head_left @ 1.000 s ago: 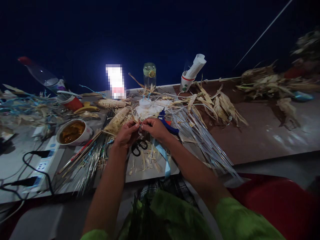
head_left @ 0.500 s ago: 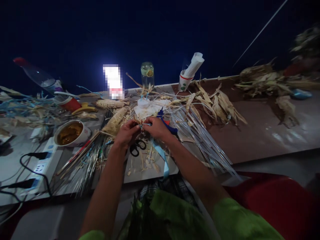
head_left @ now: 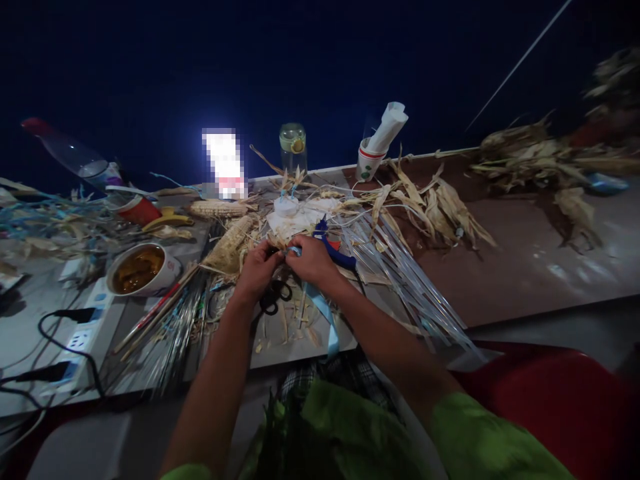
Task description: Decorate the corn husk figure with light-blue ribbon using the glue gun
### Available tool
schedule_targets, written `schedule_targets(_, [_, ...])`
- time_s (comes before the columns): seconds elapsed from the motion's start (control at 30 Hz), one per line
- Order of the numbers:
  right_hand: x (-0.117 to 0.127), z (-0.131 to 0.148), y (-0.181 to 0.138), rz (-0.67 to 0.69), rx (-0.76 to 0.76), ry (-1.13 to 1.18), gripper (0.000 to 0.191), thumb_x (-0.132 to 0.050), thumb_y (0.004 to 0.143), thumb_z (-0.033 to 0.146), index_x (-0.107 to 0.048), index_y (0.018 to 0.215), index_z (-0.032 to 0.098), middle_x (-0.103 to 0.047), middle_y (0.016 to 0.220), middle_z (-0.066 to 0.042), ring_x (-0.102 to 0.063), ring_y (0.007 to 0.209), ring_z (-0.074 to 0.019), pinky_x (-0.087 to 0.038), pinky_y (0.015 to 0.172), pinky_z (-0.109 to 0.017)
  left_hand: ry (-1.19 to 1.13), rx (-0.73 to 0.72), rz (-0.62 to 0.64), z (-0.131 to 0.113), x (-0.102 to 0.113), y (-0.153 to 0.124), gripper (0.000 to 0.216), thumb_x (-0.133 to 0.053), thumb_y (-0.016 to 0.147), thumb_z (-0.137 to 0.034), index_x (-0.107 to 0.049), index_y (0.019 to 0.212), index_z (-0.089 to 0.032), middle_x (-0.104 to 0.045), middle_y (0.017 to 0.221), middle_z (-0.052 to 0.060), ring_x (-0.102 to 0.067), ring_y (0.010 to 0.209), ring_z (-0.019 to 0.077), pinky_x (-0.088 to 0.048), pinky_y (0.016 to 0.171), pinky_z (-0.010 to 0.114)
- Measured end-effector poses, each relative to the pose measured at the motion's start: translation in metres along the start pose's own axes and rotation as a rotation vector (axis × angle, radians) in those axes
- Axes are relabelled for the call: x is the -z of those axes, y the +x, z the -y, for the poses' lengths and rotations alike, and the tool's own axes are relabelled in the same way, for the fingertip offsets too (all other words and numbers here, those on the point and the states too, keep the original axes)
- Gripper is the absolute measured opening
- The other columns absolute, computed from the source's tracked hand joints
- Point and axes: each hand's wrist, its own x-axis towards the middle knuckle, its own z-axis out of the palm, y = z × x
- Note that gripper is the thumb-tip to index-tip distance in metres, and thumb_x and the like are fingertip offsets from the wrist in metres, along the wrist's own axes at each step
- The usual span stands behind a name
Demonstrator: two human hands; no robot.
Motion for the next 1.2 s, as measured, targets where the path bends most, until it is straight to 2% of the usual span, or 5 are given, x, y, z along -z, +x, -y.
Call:
schedule_targets(0.27, [-0.002, 0.003, -0.011, -0.092, 0.276, -0.072, 0.014, -0.051, 0.075, 0.024, -0.058, 0.084, 0.016, -0.062, 0.085, -0.007, -0.054, 0.083, -0.0176, -0.04, 0.077, -0.028, -0.124, 0.023, -0.085, -0.002, 0.001, -0.001, 0.025, -0.068, 0.064, -0.021, -0.064, 0.088, -0.017, -0.066, 0.078, 0.0, -0.059, 0.077, 0.0143, -0.044, 0.072, 0.024])
schedule_targets(0.47, [-0.011, -0.003, -0.012, -0.131, 0.322, -0.124, 0.014, -0.045, 0.08, 0.022, -0.058, 0.085, 0.016, -0.061, 0.085, -0.008, -0.054, 0.085, -0.0183, -0.039, 0.079, -0.029, -0.194, 0.023, -0.076, 0.002, 0.009, 0.002, 0.023, -0.075, 0.058, -0.021, -0.058, 0.072, -0.014, -0.059, 0.065, -0.003, -0.052, 0.06, 0.0072, -0.041, 0.062, 0.02])
schedule_targets(0.67, [-0.012, 0.0, -0.009, -0.151, 0.199, 0.052, 0.015, -0.048, 0.074, 0.02, -0.061, 0.08, 0.016, -0.064, 0.082, -0.006, -0.056, 0.081, -0.0164, -0.041, 0.077, -0.028, -0.349, 0.096, 0.0, -0.005, 0.008, -0.001, 0.032, -0.079, 0.054, -0.02, -0.057, 0.076, -0.015, -0.06, 0.065, -0.003, -0.056, 0.058, 0.007, -0.044, 0.062, 0.02])
schedule_targets(0.83, [-0.011, 0.002, -0.006, 0.006, 0.022, 0.401, 0.012, -0.052, 0.071, 0.023, -0.061, 0.07, 0.016, -0.065, 0.075, -0.002, -0.056, 0.067, -0.0122, -0.042, 0.064, -0.023, -0.348, 0.138, 0.083, -0.008, 0.003, -0.004, 0.036, -0.078, 0.056, -0.025, -0.063, 0.086, -0.013, -0.064, 0.07, 0.002, -0.058, 0.062, 0.0097, -0.046, 0.062, 0.022])
schedule_targets(1.2, [-0.021, -0.014, 0.005, 0.075, -0.122, 0.638, 0.017, -0.063, 0.061, 0.028, -0.058, 0.07, 0.015, -0.059, 0.064, 0.002, -0.052, 0.058, -0.009, -0.042, 0.059, -0.022, -0.267, 0.192, -0.036, -0.003, 0.011, -0.001, 0.025, -0.078, 0.055, -0.024, -0.061, 0.07, -0.013, -0.062, 0.061, -0.001, -0.056, 0.053, 0.0091, -0.044, 0.055, 0.021])
